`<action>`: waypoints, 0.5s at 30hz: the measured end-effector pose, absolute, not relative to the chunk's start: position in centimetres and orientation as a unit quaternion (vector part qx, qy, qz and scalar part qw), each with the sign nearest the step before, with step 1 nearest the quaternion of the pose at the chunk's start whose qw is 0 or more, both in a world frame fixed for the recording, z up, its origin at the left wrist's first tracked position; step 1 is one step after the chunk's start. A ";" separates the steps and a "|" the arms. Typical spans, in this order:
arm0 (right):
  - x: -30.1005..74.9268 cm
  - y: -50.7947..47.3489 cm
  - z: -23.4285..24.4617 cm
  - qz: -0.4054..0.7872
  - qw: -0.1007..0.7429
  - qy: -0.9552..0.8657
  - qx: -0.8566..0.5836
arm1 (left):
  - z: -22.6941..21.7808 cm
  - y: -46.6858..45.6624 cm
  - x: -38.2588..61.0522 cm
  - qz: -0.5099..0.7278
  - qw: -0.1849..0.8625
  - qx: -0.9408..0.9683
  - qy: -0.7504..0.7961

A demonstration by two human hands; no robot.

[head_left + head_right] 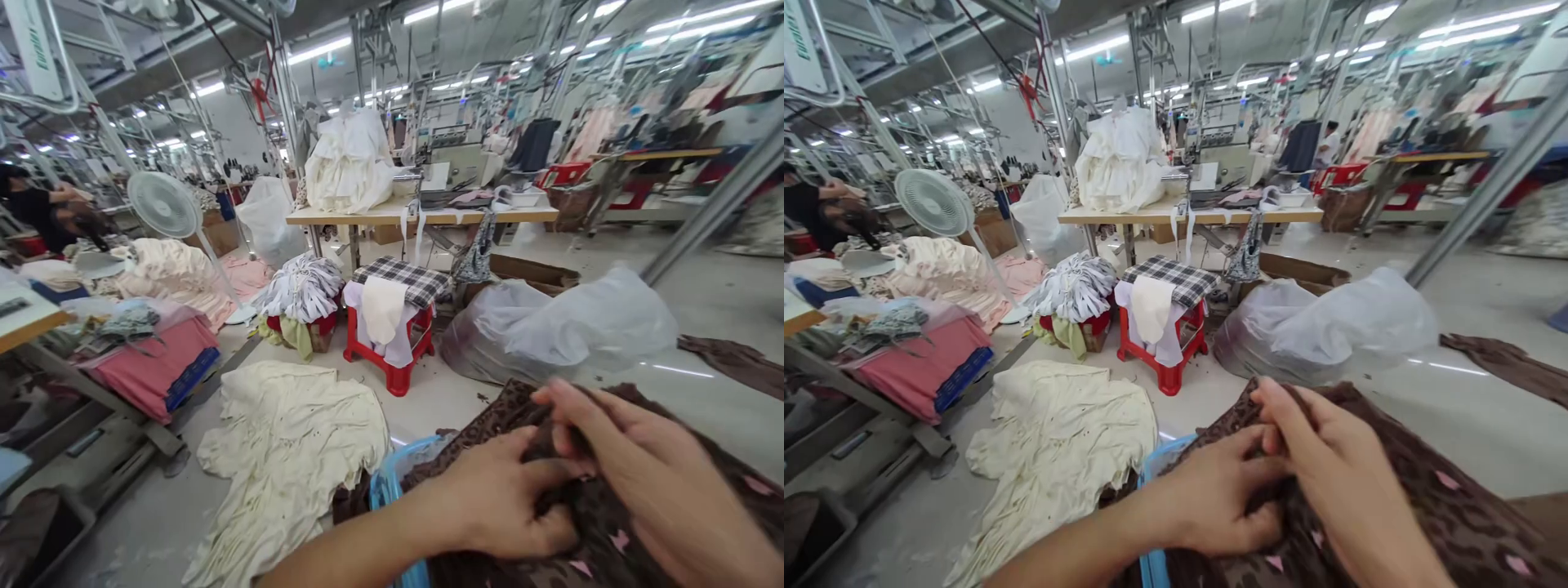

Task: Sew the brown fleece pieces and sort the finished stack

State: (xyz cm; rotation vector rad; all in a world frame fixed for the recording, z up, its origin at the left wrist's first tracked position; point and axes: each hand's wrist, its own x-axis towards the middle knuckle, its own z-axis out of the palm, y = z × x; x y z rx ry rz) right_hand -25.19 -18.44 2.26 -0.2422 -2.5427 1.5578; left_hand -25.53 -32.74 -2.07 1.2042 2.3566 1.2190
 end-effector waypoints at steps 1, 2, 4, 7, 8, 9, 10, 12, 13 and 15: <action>-26.1 -19.6 1.4 0.519 0.069 -0.849 -0.078 | -2.9 -32.7 -25.7 0.440 0.125 0.396 0.796; -26.9 -20.5 0.5 0.517 0.057 -0.851 -0.075 | -3.8 -32.7 -25.9 0.467 0.141 0.379 0.787; -27.9 -21.6 -1.5 0.519 0.032 -0.851 -0.069 | -5.5 -32.8 -26.2 0.517 0.171 0.342 0.766; -28.2 -21.8 -3.6 0.537 -0.005 -0.842 -0.054 | -7.7 -33.6 -26.3 0.561 0.196 0.292 0.749; -28.2 -21.7 -4.0 0.543 -0.016 -0.838 -0.050 | -8.4 -34.0 -26.4 0.571 0.202 0.271 0.748; -28.3 -21.4 -4.3 0.548 -0.027 -0.835 -0.049 | -9.2 -34.5 -26.5 0.579 0.207 0.247 0.749; -28.4 -21.0 -4.5 0.549 -0.038 -0.833 -0.050 | -10.0 -35.2 -26.8 0.583 0.208 0.221 0.753; -28.8 -20.3 -4.8 0.545 -0.058 -0.834 -0.056 | -12.1 -36.7 -28.0 0.579 0.199 0.171 0.772; -29.1 -20.1 -4.9 0.540 -0.065 -0.838 -0.056 | -13.3 -37.4 -28.9 0.570 0.190 0.147 0.786; -29.6 -19.9 -5.2 0.521 -0.062 -0.850 -0.045 | -15.8 -38.5 -31.0 0.541 0.186 0.114 0.812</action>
